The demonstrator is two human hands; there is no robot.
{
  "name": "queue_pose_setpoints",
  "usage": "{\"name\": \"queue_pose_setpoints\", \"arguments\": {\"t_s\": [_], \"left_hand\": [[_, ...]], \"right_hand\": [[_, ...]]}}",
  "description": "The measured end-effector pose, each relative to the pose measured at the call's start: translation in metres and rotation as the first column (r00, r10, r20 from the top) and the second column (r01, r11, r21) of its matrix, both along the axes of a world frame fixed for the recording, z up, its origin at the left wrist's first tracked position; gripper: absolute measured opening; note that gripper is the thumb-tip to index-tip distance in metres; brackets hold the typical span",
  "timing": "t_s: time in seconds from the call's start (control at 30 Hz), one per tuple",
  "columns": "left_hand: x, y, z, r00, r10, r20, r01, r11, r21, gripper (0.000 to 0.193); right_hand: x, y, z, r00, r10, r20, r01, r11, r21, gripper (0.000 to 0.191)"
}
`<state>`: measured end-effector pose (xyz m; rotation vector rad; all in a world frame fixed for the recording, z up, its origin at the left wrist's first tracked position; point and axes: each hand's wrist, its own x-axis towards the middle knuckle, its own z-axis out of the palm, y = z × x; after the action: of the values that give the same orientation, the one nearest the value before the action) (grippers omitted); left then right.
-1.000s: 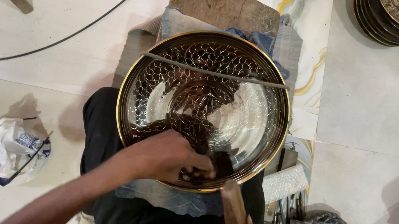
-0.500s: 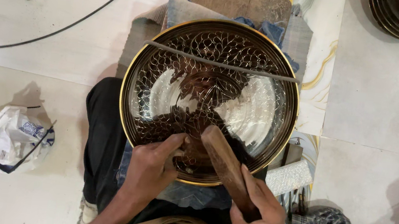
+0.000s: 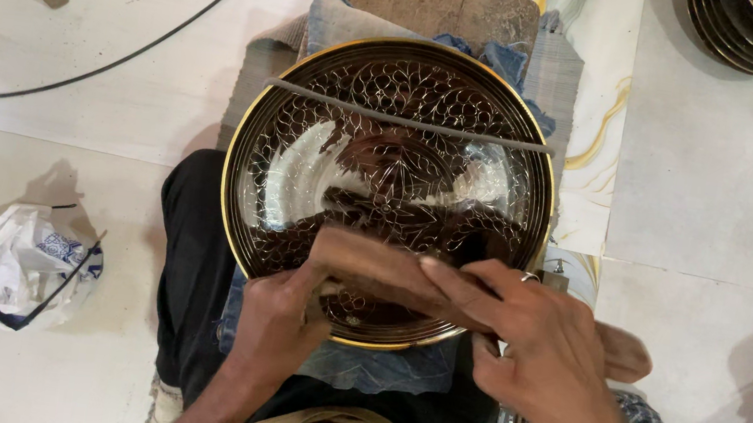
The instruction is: The person uses a wooden mallet to repeatedly hammer the surface of a decorative metal tray placed on their lap. The tray is held steady with a cloth in the left hand while the right hand strikes the surface.
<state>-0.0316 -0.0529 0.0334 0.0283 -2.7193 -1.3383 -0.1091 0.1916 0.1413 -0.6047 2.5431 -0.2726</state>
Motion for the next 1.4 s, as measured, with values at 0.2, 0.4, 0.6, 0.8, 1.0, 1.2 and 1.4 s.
{"name": "queue_pose_setpoints", "arguments": {"t_s": [0.2, 0.4, 0.6, 0.8, 1.0, 1.2, 1.4], "left_hand": [[0.007, 0.012, -0.01, 0.991, 0.135, 0.016, -0.133, 0.987, -0.094, 0.051], [0.016, 0.02, -0.01, 0.975, 0.206, -0.079, -0.211, 0.976, -0.05, 0.06], [0.02, 0.029, -0.012, 0.951, 0.298, -0.084, -0.304, 0.95, -0.072, 0.044], [0.017, 0.029, 0.005, 0.911, 0.4, -0.101, -0.37, 0.901, 0.225, 0.036], [0.019, 0.043, 0.01, 0.869, 0.494, -0.023, -0.458, 0.822, 0.337, 0.041], [0.025, 0.047, -0.004, 0.885, 0.44, -0.15, -0.431, 0.898, 0.087, 0.045], [0.027, 0.048, -0.009, 0.882, 0.433, -0.187, -0.428, 0.901, 0.069, 0.045]], "right_hand": [[-0.01, -0.011, 0.008, 0.966, 0.167, -0.2, -0.205, 0.96, -0.192, 0.095], [-0.022, -0.018, 0.021, 0.961, 0.212, -0.18, -0.245, 0.952, -0.186, 0.098], [-0.03, -0.029, 0.037, 0.944, 0.223, -0.243, -0.282, 0.928, -0.242, 0.089], [-0.035, -0.029, 0.042, 0.985, 0.17, 0.009, -0.17, 0.985, 0.019, 0.108], [-0.027, -0.031, 0.031, 0.967, -0.104, 0.231, 0.163, 0.954, -0.25, 0.094], [-0.026, -0.034, 0.024, 0.986, 0.004, 0.164, 0.05, 0.944, -0.325, 0.092], [-0.028, -0.037, 0.024, 0.996, 0.092, 0.016, -0.071, 0.856, -0.512, 0.084]]}}
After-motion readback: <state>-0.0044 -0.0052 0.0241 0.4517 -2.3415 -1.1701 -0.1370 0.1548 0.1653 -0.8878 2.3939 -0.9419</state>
